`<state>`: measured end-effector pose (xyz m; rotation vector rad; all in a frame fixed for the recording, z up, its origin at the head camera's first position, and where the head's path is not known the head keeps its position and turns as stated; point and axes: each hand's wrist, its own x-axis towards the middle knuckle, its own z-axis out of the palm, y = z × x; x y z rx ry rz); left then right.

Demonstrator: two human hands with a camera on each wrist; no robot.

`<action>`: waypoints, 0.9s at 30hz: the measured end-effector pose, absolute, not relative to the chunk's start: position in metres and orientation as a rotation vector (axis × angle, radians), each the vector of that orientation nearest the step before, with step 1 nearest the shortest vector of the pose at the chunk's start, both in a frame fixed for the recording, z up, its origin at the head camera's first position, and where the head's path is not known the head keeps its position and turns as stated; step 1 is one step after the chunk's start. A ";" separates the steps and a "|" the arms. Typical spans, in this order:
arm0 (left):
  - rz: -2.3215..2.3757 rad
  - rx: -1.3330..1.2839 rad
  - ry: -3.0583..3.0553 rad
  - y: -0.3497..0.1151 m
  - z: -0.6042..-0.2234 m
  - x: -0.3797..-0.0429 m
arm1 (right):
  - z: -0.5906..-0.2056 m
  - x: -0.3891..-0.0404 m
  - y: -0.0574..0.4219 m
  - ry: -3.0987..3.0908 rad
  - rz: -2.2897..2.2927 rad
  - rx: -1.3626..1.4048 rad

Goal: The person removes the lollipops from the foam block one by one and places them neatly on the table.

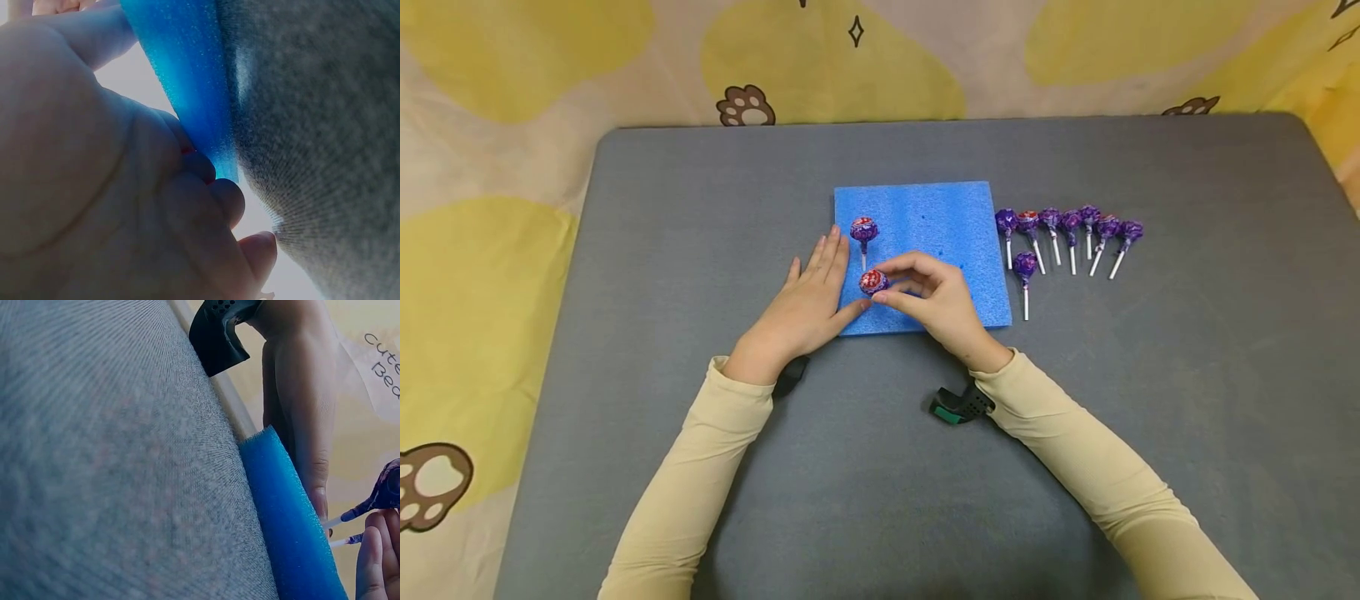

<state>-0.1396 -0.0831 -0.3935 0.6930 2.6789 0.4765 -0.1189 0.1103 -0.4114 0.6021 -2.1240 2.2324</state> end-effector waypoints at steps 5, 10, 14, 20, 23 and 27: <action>0.472 0.689 2.678 -0.083 -0.393 -0.139 | -0.410 -0.118 0.109 -2.124 2.240 0.560; 0.470 0.688 2.681 -0.083 -0.393 -0.139 | -0.410 -0.117 0.110 -2.114 2.269 0.524; 0.469 0.686 2.678 -0.083 -0.394 -0.139 | -0.411 -0.117 0.110 -2.085 2.316 0.498; 0.463 0.681 2.682 -0.082 -0.394 -0.139 | -0.411 -0.116 0.111 -2.056 2.353 0.483; 0.455 0.680 2.689 -0.082 -0.394 -0.140 | -0.411 -0.117 0.111 -2.044 2.359 0.460; 0.450 0.687 2.692 -0.082 -0.394 -0.139 | -0.411 -0.117 0.112 -1.983 2.418 0.402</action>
